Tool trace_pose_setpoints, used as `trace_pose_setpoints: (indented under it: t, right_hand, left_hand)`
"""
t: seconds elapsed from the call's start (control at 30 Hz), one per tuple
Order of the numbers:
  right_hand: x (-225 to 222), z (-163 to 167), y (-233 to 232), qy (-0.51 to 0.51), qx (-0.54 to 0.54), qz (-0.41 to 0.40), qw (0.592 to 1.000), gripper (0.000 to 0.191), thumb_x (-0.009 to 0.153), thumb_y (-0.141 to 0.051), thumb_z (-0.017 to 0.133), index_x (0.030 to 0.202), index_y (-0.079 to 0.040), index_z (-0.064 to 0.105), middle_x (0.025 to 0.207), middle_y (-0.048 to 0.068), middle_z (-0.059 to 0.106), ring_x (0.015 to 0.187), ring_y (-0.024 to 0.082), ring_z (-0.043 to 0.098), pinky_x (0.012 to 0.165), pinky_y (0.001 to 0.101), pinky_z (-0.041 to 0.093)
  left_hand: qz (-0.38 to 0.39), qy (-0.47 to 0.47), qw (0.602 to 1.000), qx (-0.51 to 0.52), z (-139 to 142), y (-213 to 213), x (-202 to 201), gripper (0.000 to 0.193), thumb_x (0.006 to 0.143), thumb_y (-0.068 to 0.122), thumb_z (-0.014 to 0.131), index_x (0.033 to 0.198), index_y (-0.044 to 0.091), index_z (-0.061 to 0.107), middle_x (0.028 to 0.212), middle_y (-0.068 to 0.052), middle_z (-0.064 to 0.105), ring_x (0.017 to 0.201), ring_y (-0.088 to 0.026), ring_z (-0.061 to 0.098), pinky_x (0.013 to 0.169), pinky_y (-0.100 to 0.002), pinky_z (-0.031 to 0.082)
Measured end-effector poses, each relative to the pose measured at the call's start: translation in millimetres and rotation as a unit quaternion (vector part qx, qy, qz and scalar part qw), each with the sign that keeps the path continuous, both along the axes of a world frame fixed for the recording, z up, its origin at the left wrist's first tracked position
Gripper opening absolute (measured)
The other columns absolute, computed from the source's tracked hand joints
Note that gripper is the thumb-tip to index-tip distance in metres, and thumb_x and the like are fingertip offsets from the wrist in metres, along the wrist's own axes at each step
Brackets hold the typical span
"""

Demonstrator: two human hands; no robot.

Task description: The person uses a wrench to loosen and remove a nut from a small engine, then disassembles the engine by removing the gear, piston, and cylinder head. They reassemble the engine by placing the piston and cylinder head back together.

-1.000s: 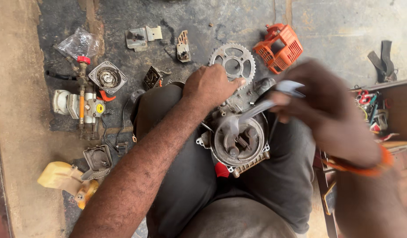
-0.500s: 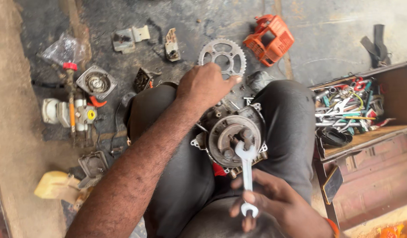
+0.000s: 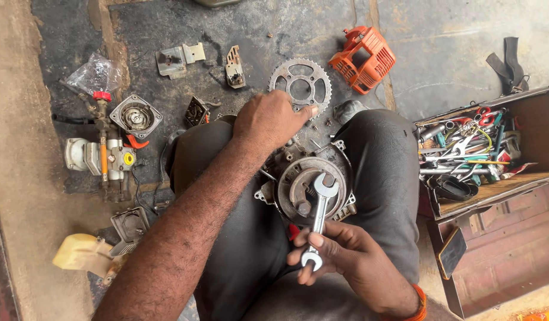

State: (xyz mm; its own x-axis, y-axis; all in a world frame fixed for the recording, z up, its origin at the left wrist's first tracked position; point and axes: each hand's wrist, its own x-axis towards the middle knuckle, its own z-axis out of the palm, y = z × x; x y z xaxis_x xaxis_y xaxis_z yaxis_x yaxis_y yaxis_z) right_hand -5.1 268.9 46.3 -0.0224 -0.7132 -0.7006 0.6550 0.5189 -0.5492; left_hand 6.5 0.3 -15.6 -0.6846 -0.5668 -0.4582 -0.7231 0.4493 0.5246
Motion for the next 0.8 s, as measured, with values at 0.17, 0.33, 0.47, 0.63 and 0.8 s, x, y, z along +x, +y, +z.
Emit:
trace_pose_setpoints:
  t: [0.17,0.33,0.47,0.63,0.8]
  right_hand:
    - [-56,11,22,0.237,0.155,0.182,0.942,0.034,0.098,-0.034,0.069,0.114,-0.006,0.079,0.087,0.006,0.069,0.069,0.012,0.068,0.058,0.029,0.055]
    - [-140,28,5,0.418,0.189,0.214,0.863,0.031,0.092,-0.032,0.076,0.107,-0.005,0.073,0.076,0.009,0.064,0.071,0.018,0.056,0.062,0.0346,0.046]
    - [-183,42,-80,0.428,0.029,0.248,0.869,0.033,0.091,-0.033,0.068,0.1,-0.002,0.076,0.08,0.007,0.071,0.066,0.017,0.059,0.062,0.0341,0.05]
    - [-135,53,-169,0.579,-0.055,0.395,0.711,0.036,0.089,-0.038,0.074,0.092,-0.002,0.069,0.073,0.009,0.07,0.064,0.017,0.066,0.058,0.0401,0.055]
    - [-43,65,-162,0.758,-0.195,0.379,0.494,0.026,0.091,-0.022,0.071,0.109,-0.004,0.067,0.09,0.013,0.069,0.066,0.026,0.068,0.056,0.0413,0.054]
  left_hand:
    - [0.003,0.0,1.0,0.001,2,-1,-1,0.064,0.091,0.067,0.064,0.097,0.004,0.072,0.08,-0.015,0.072,0.079,-0.028,0.074,0.067,-0.047,0.062]
    - [-0.006,0.013,1.0,-0.007,3,1,-3,0.062,0.091,0.065,0.065,0.094,0.004,0.072,0.082,-0.015,0.074,0.078,-0.027,0.075,0.066,-0.046,0.063]
    - [-0.004,0.025,0.999,-0.03,-10,2,-7,0.064,0.089,0.069,0.067,0.092,0.005,0.073,0.085,-0.016,0.073,0.079,-0.03,0.072,0.068,-0.048,0.061]
    - [-0.051,0.074,0.992,-0.083,-50,-4,-5,0.054,0.096,0.059,0.063,0.1,0.006,0.073,0.088,-0.015,0.074,0.081,-0.026,0.074,0.068,-0.043,0.064]
    - [-0.013,0.287,0.958,0.009,-60,-8,10,0.053,0.096,0.057,0.056,0.108,0.007,0.07,0.094,-0.012,0.074,0.084,-0.025,0.075,0.078,-0.04,0.064]
